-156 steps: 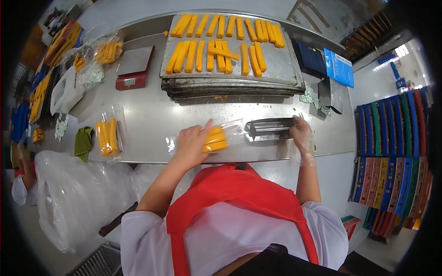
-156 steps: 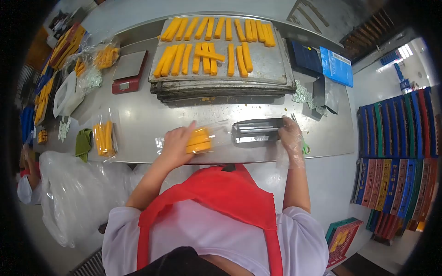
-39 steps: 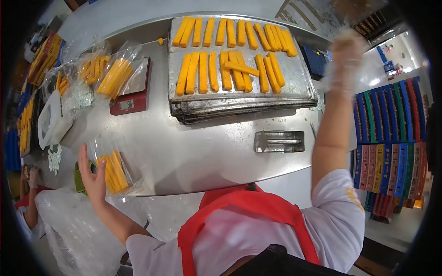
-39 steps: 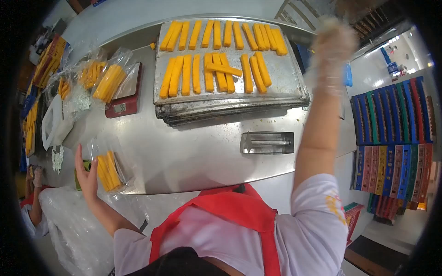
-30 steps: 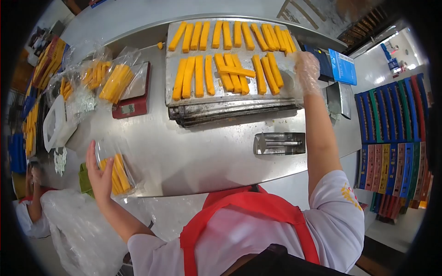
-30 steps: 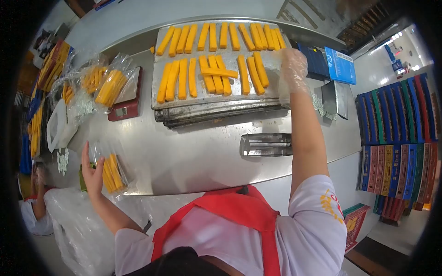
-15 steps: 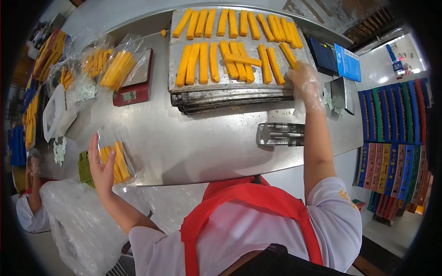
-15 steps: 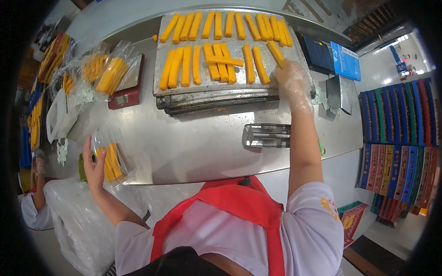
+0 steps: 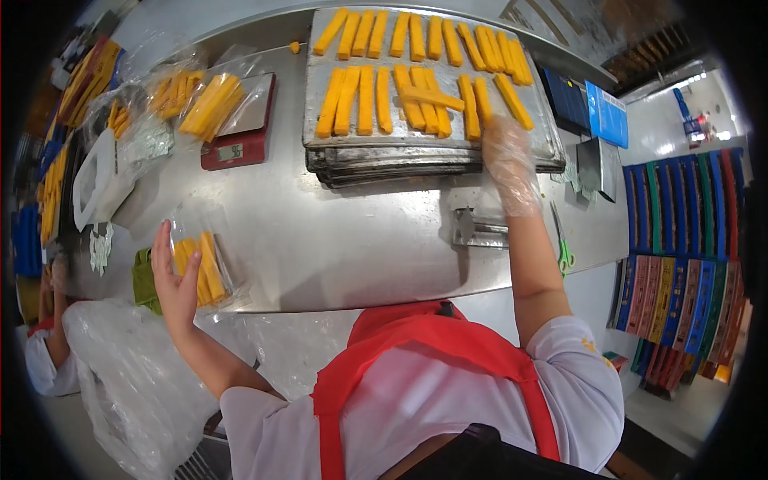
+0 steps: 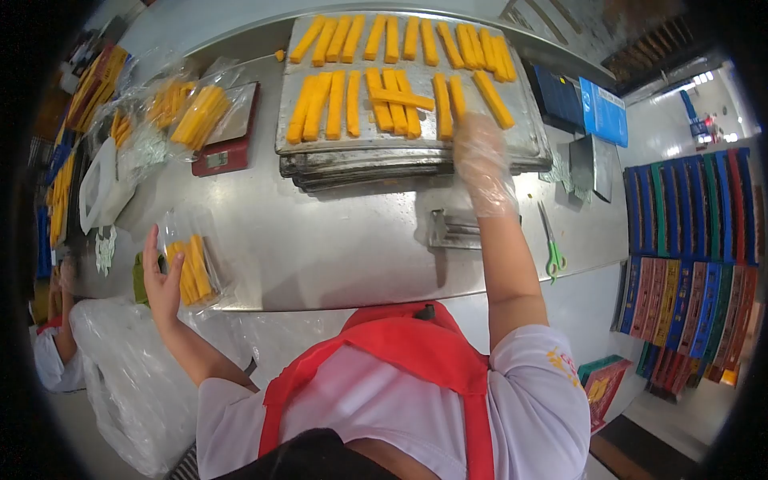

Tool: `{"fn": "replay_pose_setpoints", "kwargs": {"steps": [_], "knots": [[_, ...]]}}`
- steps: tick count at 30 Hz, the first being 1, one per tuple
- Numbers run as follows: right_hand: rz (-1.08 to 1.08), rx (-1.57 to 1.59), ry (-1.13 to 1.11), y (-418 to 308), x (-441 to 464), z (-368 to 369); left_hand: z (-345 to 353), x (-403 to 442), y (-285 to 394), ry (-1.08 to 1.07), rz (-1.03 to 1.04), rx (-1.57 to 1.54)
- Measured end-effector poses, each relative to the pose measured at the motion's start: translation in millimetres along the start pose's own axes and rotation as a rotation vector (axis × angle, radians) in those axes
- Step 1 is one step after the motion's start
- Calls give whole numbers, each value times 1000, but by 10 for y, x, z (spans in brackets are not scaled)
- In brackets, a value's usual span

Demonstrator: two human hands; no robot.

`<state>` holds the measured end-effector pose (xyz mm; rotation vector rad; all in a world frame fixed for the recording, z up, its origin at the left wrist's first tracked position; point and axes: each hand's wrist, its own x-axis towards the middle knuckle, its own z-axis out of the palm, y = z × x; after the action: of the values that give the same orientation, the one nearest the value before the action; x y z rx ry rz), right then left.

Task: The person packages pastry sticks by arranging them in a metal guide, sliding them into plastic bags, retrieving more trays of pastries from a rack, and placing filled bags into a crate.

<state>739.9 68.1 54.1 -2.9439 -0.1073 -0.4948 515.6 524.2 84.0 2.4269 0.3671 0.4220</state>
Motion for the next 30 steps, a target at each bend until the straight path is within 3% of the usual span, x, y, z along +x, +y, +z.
{"fn": "replay_pose_setpoints", "kwargs": {"steps": [3, 4, 7, 9, 12, 15, 20, 22, 23, 25, 26, 28, 29, 30], "knots": [[-2, 25, 107, 233, 33, -42, -102, -34, 3, 41, -16, 44], [49, -38, -38, 317, 74, -82, -153, -6, 28, 47, -18, 85], [27, 321, 12, 841, 517, 182, -218, 230, 2, 65, 56, 95], [-17, 458, -5, -268, 591, -643, -129, 528, -63, 30, 126, 125], [-248, 661, -82, -1086, 920, -600, 211, 1179, -424, 42, 271, 257], [-396, 878, -251, -1865, 981, -395, 606, 1742, -650, 59, 133, 356], [-464, 854, -432, -2277, 809, -309, 963, 2276, -674, 34, 61, 369], [-457, 850, -500, -2222, 810, -282, 956, 2373, -561, -120, -160, 344], [-476, 849, -422, -2107, 863, -230, 956, 2365, -615, -122, -163, 341], [-439, 863, -327, -1912, 962, -316, 850, 2325, -683, -130, -23, 5], [-381, 877, -312, -1817, 973, -463, 764, 2285, -673, -126, -21, 9], [-268, 857, -179, -1685, 906, -796, 426, 1957, -428, -271, -102, -302], [-352, 987, -107, -1557, 882, -872, 300, 1802, -336, -271, -108, -299], [-439, 1117, -33, -1437, 858, -943, 179, 1647, -250, -423, -51, -519]]}}
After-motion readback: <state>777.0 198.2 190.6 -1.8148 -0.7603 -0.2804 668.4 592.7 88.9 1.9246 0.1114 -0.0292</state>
